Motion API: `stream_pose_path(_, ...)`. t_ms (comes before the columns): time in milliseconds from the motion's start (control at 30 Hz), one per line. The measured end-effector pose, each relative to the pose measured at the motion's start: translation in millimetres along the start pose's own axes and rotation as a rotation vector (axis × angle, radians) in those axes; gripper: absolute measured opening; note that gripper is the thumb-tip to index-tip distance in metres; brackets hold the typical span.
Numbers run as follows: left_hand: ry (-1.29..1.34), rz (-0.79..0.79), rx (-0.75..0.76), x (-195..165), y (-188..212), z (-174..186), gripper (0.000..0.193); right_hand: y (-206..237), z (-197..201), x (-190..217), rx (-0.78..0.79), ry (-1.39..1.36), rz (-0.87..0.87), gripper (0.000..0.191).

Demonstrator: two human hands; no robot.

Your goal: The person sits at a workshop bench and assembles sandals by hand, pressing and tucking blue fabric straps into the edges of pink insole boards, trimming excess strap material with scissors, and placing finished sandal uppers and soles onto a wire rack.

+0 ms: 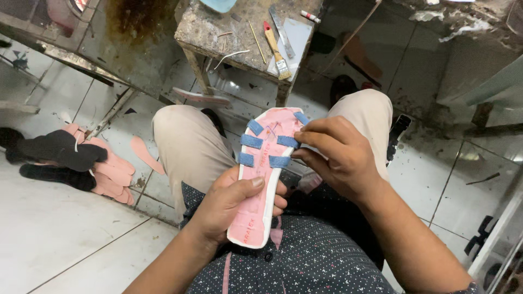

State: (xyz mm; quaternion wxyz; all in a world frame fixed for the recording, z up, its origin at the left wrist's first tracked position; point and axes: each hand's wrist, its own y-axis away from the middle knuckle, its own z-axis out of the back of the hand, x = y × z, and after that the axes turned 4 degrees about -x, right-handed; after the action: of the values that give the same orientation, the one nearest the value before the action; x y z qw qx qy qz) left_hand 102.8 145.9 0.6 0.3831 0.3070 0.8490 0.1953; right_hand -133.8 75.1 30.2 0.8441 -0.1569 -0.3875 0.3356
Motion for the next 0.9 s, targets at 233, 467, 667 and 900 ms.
stream_pose_path(233, -0.306, -0.132, -0.018, -4.7, 5.2, -7.7, 0.036, 2.3, -6.3, 3.6, 0.047, 0.094, 0.024, 0.024)
stream_pose_path(467, -0.480, -0.163, 0.029, -5.1, 10.5, -11.7, 0.035, 26.4, -35.1, -11.1, -0.052, 0.019, -0.141, 0.012)
stream_pose_path(667, -0.563, -0.204, 0.113, -13.9, 14.7, -6.1, 0.033, 36.6, -43.9, -20.9, 0.034, -0.466, -0.670, 0.012)
stream_pose_path(900, -1.005, -0.514, -0.066, -10.8, 15.2, 0.0, 0.036, 23.6, -23.0, -1.9, 0.063, -0.234, -0.307, 0.026)
